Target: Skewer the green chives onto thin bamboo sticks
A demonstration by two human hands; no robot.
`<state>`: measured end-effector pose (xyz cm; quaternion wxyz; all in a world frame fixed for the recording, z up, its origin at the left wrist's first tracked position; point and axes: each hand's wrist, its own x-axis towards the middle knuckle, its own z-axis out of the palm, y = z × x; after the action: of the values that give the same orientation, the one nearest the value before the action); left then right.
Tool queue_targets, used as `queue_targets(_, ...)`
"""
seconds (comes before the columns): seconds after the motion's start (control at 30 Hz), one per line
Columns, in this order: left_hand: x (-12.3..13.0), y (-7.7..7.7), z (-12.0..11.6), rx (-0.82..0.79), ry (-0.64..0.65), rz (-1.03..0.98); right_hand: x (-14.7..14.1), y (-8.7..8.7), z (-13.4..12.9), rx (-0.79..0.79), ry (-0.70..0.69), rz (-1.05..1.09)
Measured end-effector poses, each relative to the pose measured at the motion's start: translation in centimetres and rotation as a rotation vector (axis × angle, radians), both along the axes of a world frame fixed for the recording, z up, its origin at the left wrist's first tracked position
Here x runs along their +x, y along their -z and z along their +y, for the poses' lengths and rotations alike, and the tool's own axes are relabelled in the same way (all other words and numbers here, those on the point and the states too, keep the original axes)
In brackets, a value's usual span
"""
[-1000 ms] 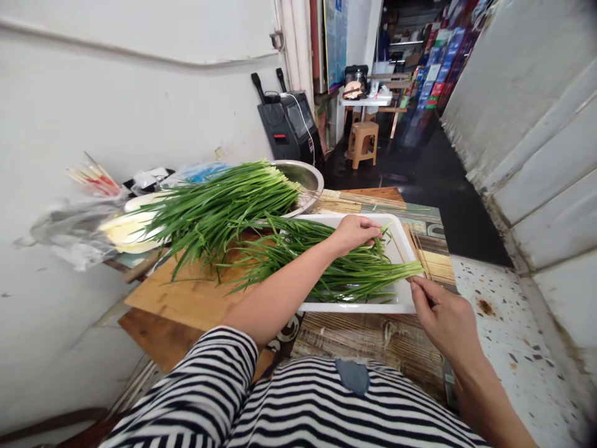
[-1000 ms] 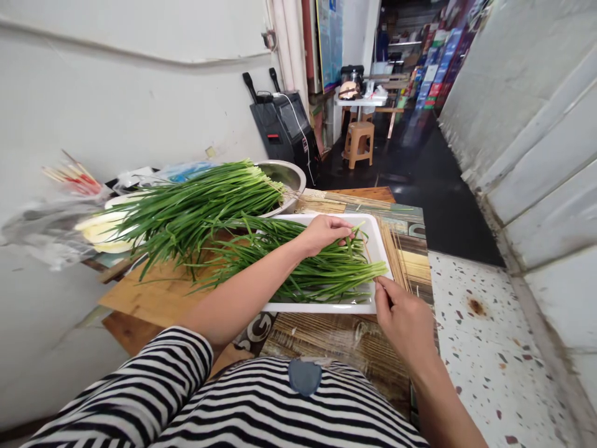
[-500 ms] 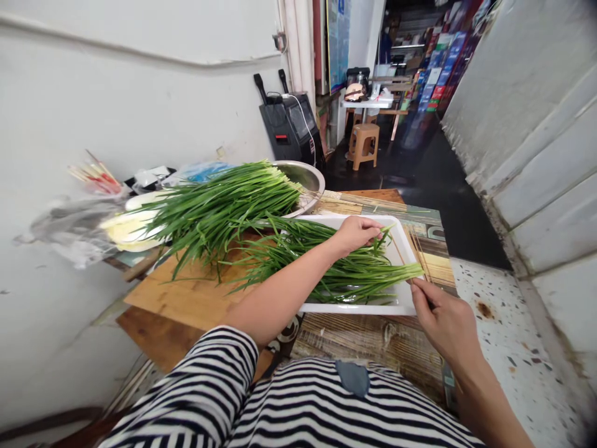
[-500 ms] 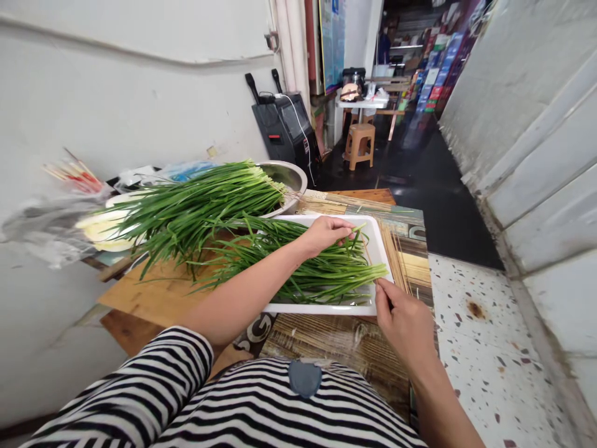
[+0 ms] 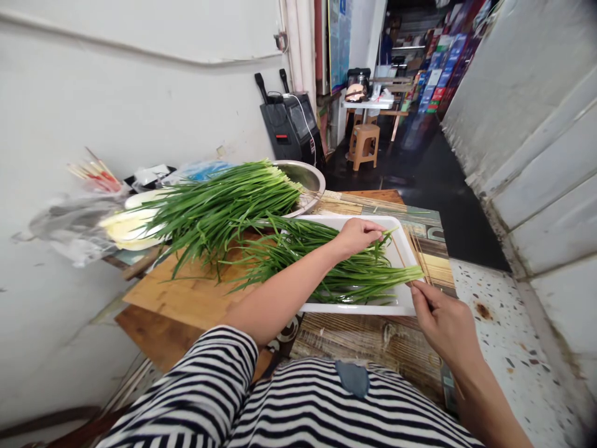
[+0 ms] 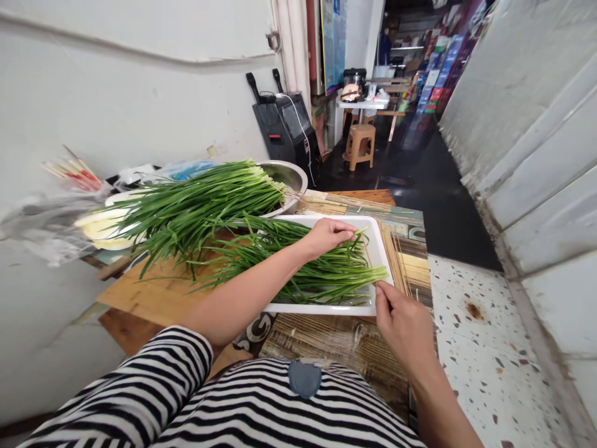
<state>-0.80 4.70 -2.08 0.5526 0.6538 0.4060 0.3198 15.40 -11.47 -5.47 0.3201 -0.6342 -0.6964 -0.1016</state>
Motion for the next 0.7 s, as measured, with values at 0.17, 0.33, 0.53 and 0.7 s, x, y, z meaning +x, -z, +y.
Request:
queue_targets(0.17, 0.0, 0.4, 0.1, 0.124, -0.007, 0.076, -0.2, -0.2, -0.1, -0.023, -0.02, 0.025)
queue_targets(0.33, 0.1, 1.0, 0.3, 0.206, -0.004, 0.108, -0.5, -0.5, -0.4, -0.053, -0.001, 0.053)
queue_targets(0.53, 0.0, 1.4, 0.4, 0.268, 0.016, 0.108, -0.8, -0.5, -0.4, -0.085, 0.014, 0.107)
queue_targets(0.7, 0.2, 1.0, -0.5, 0.328, 0.121, 0.13, -0.8, -0.3, 0.0, -0.066, 0.044, 0.118)
